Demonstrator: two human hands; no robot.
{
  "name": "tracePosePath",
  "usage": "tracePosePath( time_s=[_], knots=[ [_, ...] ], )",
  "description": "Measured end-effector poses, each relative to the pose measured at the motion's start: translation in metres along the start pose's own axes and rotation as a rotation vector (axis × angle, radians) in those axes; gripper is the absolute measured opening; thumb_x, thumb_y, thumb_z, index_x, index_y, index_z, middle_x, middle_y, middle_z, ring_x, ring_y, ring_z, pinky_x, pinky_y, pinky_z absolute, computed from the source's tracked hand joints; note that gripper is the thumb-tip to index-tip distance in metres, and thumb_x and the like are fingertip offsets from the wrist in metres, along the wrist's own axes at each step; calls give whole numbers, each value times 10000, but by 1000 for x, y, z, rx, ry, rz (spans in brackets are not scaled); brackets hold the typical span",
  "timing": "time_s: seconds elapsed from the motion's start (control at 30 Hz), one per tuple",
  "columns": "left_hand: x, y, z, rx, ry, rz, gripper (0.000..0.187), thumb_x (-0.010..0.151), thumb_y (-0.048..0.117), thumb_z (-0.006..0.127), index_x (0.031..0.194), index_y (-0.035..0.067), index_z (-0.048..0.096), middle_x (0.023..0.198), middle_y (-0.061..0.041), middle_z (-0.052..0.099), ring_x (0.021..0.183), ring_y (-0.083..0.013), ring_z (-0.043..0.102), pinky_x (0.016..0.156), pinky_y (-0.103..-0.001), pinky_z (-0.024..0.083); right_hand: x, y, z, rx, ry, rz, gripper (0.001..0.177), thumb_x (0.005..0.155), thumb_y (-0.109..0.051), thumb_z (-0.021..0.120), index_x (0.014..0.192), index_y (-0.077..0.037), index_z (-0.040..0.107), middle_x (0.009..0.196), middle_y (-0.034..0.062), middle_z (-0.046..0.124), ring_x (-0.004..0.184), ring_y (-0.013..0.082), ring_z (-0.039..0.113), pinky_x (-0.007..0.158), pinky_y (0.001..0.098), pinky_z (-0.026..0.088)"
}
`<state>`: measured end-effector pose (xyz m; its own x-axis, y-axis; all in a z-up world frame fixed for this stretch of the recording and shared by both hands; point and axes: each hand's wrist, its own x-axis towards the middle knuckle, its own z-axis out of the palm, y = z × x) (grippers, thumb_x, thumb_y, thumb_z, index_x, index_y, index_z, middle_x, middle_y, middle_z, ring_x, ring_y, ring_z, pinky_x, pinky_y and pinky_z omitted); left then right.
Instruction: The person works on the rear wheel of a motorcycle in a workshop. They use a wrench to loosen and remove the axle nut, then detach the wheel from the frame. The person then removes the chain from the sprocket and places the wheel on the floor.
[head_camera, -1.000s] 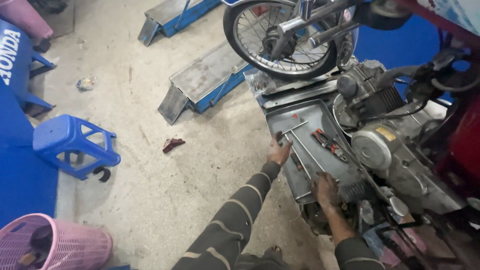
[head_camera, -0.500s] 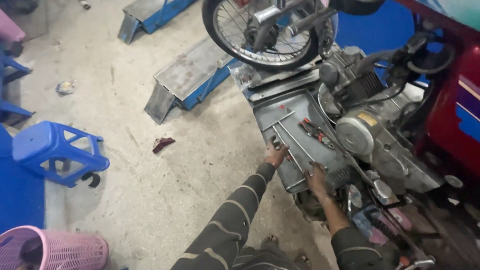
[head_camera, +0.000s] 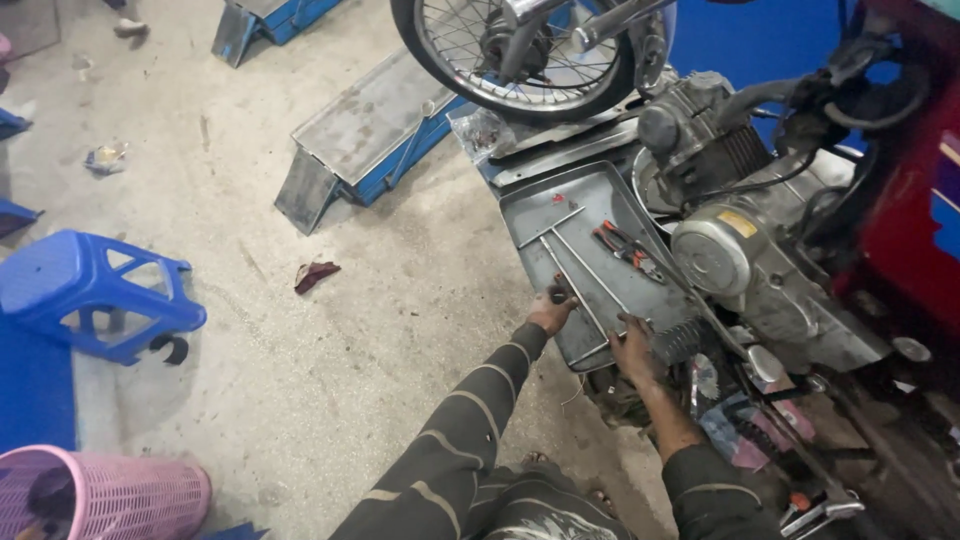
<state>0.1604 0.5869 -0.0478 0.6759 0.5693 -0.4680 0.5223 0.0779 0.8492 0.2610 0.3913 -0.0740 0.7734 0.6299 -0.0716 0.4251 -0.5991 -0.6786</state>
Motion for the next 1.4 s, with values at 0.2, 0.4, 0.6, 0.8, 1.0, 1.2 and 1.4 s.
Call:
tracePosePath(
  time_s=[0.2,0.4,0.6,0.8,1.0,1.2,1.4],
  knots=[
    [-23,19,-12,-53,24,4,602,944,329,657,1450,76,453,1317,-174,619,1249,-343,577,1017,-505,501,-6,-13,-7,-148,-18,114,447,968,-244,637,1390,-132,542,1364,121,549,1297,327,511,1069,527,412],
    [-62,45,-19,-65,9,-44,590,963,333,617,1462,85,424,1357,-171,593,1285,-347,552,1061,-528,478,3,9,4,-315,-109,76,490,961,-404,590,1421,-265,494,1428,39,502,1345,290,481,1073,548,418],
    [-69,47,-23,-18,47,-21,556,940,329,653,1397,55,493,1300,-191,621,1237,-367,583,1022,-521,516,-15,-30,-17,-315,-126,89,484,958,-366,595,1407,-198,527,1410,80,534,1324,325,510,1044,565,448],
    [-68,50,-25,5,34,10,591,934,337,655,1421,65,458,1308,-180,615,1237,-342,581,1009,-490,523,-16,-35,-19,-340,-142,82,469,966,-386,563,1398,-206,532,1421,77,536,1331,317,512,1052,554,461],
    [-44,64,-25,-146,229,43,735,950,311,630,1552,168,233,1563,-128,357,1396,-312,417,1121,-507,441,-17,-48,-30,-325,-171,101,462,990,-322,555,1427,-181,504,1405,87,549,1325,304,516,1061,521,457],
    [-65,102,-48,-193,258,168,729,981,266,593,1564,100,187,1559,-192,315,1420,-364,353,1155,-529,397,-17,-32,-22,-289,-124,29,467,987,-341,572,1417,-168,518,1349,104,583,1290,304,546,1055,521,453],
    [-35,54,-13,-241,121,169,721,946,257,647,1510,32,260,1454,-289,426,1342,-434,449,1105,-547,441,-6,-16,-14,-242,-223,124,473,987,-364,544,1442,-258,471,1476,55,458,1348,374,464,1059,649,386]
  ],
)
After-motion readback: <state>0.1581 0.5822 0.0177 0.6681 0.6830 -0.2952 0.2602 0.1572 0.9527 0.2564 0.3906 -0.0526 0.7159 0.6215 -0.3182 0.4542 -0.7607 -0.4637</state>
